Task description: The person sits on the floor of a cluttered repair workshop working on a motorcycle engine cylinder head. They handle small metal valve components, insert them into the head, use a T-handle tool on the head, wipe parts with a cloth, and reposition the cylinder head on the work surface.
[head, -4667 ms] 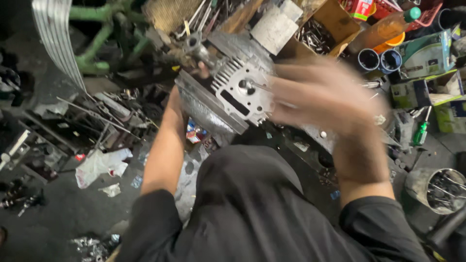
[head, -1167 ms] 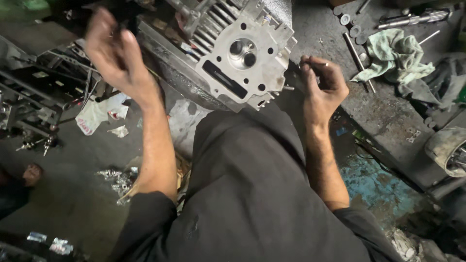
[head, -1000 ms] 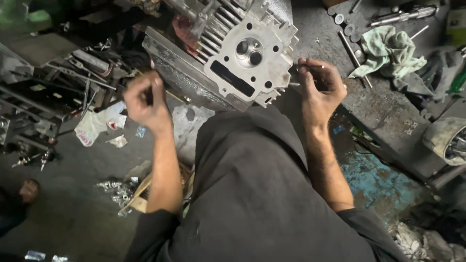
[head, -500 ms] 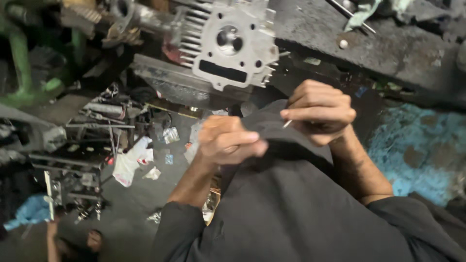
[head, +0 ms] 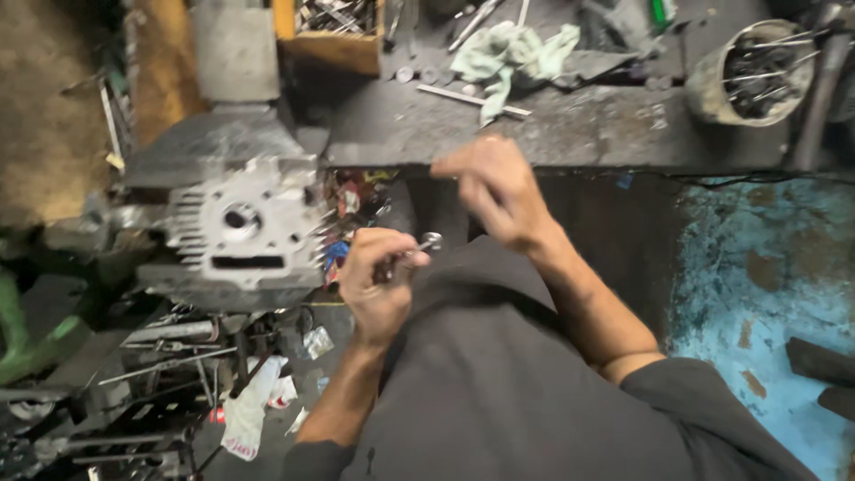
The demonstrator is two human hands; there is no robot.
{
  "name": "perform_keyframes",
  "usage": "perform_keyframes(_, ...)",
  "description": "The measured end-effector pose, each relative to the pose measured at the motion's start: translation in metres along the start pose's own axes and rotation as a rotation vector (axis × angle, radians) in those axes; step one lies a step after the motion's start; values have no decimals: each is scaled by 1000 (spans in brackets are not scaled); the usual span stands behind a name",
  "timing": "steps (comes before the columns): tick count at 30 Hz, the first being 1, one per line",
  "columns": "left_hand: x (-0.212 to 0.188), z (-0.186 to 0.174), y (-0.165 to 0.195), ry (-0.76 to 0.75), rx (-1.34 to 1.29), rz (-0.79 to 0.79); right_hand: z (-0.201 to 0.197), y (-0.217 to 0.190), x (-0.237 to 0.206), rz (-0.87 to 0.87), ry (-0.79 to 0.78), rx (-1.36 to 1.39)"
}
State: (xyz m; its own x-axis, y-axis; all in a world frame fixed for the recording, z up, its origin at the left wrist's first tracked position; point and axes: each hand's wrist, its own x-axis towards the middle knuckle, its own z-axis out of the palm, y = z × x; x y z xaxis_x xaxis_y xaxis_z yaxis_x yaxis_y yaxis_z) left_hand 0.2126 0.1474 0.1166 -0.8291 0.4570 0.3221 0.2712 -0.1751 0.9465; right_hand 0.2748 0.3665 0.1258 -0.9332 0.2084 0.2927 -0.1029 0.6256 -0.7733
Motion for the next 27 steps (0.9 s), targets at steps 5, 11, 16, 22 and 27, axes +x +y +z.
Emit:
perform_keyframes(5, 20, 38, -9, -30, -3, -70, -28, 116, 32, 116, 214, -697)
perform_keyframes(11, 38, 87, -9, 37, 65, -1, -120, 141, 34, 150, 158, 23)
perform_keyframes(16, 56, 123, -6, 91, 86, -7, -192, 147, 31, -273, 624, 920)
perform_keyframes(22, 77, 170, 0, -4, 0, 65, -169, 200, 42, 356, 145, 1660)
perform_keyframes(27, 86, 213, 1, -46, -57, 59, -109, 190, -9, 523, 157, 1997)
